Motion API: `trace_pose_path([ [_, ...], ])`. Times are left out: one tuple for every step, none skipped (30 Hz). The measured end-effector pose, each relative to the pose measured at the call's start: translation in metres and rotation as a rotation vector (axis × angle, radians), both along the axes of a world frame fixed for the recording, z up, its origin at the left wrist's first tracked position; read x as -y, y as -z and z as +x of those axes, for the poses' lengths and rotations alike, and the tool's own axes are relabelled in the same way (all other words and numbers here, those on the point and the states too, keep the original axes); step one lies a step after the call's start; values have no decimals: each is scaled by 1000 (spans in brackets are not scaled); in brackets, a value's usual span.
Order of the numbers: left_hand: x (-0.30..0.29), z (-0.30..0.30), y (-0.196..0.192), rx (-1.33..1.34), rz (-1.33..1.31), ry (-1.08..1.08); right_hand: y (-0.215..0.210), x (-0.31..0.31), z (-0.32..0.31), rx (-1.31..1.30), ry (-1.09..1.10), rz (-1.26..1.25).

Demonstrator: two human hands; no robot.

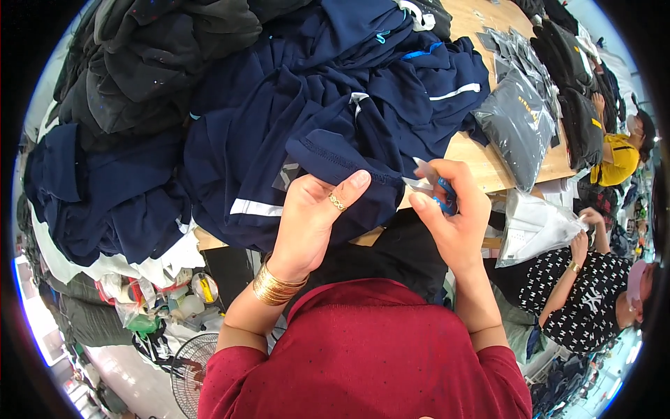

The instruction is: Trimming loose threads and finishing blue garments using small scissors in a factory setting.

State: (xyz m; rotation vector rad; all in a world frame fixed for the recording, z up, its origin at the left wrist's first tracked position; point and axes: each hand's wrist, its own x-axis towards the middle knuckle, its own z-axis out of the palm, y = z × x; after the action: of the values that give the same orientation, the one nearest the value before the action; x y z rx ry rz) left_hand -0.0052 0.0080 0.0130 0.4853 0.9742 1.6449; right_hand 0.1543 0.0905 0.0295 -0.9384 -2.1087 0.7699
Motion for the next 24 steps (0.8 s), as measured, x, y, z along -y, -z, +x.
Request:
trace_pose_path([
  [0,0,-1,-24,1,0,-3,0,-3,-77,-45,-8],
  [0,1,-1,-24,0,3,-7,2,-7,-154,-87,-16],
  [0,1,-1,-41,3,1,-10,6,-10,-190,-108,-64],
  [-1,2,-2,-59,6,0,-10,7,-14,-171,-130,-16],
  [-1,3,-2,-60,7,4,-10,6,-17,-152,-152,33],
  [-2,3,-1,-80,12,7,1,3,-19,-120,-170,138],
  [-2,3,0,-100,17,11,2,3,-18,-120,-167,139],
  [-2,3,1,-102,17,9,3,3,-18,-139,-168,105],
  [-1,2,2,-96,17,12,4,3,-18,-158,-170,71],
  [-1,2,2,-90,17,16,1,2,-20,-187,-140,1],
  [-1,2,4,-89,16,16,0,2,-21,-214,-108,-71],
  [-1,2,5,-100,13,9,4,1,-23,-322,-90,-203],
  [-1,2,6,-111,11,3,1,0,-23,-445,-86,-318],
  [-1,2,6,-110,11,0,1,-2,-20,-477,-68,-418],
  [0,1,6,-113,14,-6,3,-4,-14,-508,-50,-517],
  [0,1,6,-116,17,-13,6,-9,-6,-598,-119,-622],
  [0,1,5,-116,16,-13,6,-9,-7,-598,-118,-623],
  [-1,2,4,-107,18,-5,5,-8,-10,-417,-144,-293],
  [-1,2,4,-99,21,3,4,-7,-13,-232,-166,35],
  [-1,2,3,-99,20,3,-2,-1,-17,-196,-193,10],
  [-2,2,3,-104,14,21,-7,3,-20,-161,-219,-15],
  [-2,1,3,-110,7,40,-1,1,-19,-120,-219,60],
  [-2,1,3,-110,9,42,4,-2,-18,-78,-218,136],
  [-2,2,4,-103,8,35,6,-1,-20,-145,-173,123],
])
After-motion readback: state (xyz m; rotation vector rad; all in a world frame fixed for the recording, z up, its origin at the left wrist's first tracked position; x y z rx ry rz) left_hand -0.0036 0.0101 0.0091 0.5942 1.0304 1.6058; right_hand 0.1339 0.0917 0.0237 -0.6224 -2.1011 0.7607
